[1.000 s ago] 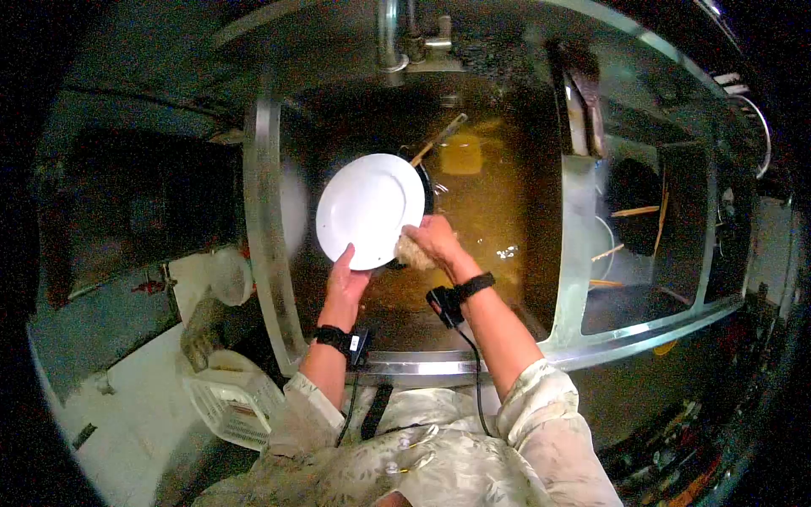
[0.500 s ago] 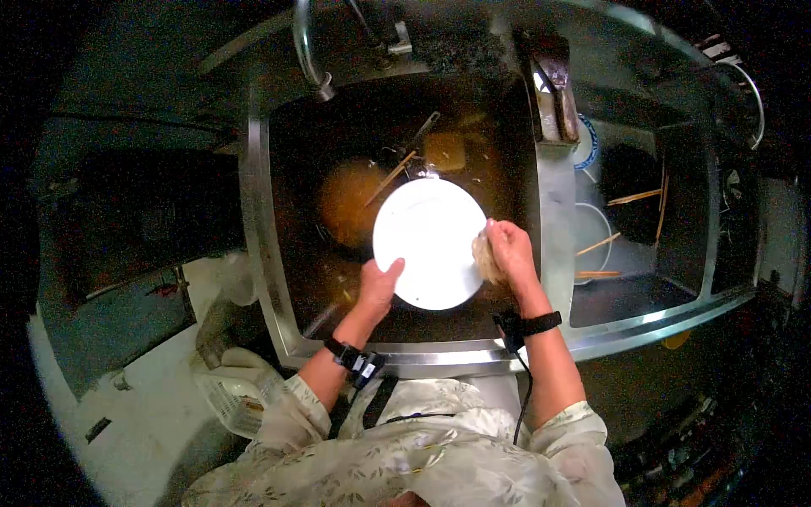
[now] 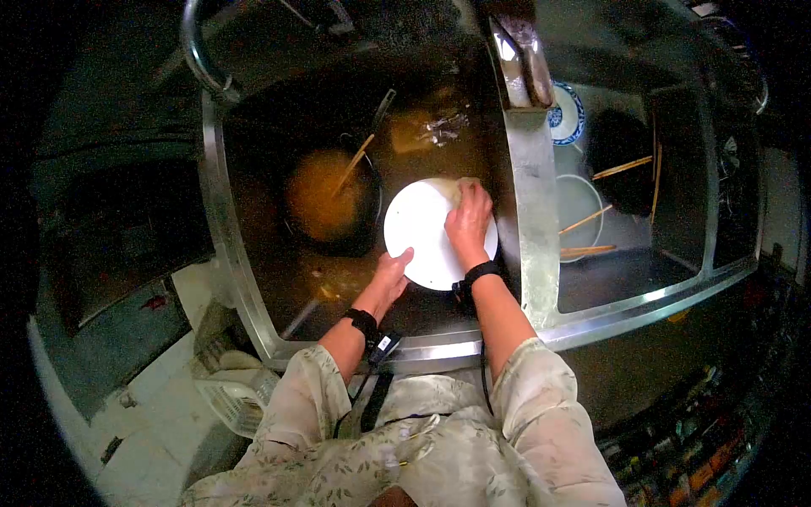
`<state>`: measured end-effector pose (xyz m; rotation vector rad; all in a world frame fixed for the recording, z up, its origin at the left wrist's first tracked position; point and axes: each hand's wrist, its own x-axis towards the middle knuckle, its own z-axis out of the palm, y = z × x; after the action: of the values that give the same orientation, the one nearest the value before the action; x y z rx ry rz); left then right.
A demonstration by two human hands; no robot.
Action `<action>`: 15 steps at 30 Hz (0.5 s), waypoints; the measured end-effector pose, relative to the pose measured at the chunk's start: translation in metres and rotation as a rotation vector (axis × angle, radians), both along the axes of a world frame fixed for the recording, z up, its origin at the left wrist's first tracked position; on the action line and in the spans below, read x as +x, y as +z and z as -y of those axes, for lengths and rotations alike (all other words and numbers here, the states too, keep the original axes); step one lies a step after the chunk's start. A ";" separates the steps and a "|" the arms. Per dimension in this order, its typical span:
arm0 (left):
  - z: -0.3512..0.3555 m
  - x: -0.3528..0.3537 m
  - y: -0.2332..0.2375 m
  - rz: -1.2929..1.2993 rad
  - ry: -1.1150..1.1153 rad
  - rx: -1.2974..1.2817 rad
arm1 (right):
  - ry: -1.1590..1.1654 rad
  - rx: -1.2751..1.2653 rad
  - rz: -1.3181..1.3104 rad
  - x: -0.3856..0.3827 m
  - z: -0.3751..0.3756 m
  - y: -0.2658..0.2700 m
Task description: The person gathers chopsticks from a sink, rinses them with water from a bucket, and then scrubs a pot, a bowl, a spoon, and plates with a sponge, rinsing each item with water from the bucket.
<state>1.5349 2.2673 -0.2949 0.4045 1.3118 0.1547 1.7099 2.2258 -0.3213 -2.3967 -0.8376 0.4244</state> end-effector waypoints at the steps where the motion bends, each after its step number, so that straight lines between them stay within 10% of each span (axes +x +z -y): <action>1: 0.002 -0.004 -0.014 0.046 0.030 -0.040 | 0.117 -0.160 0.107 -0.001 0.002 0.002; 7: -0.002 -0.012 -0.047 0.152 0.097 -0.182 | 0.162 -0.069 -0.067 -0.016 0.006 -0.089; 15: -0.015 -0.006 -0.072 0.256 0.223 -0.155 | 0.644 0.203 -0.373 -0.066 -0.004 -0.024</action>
<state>1.5285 2.2819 -0.3666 0.1010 1.1045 0.2798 1.6438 2.2300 -0.3451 -1.7400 -1.3820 0.9464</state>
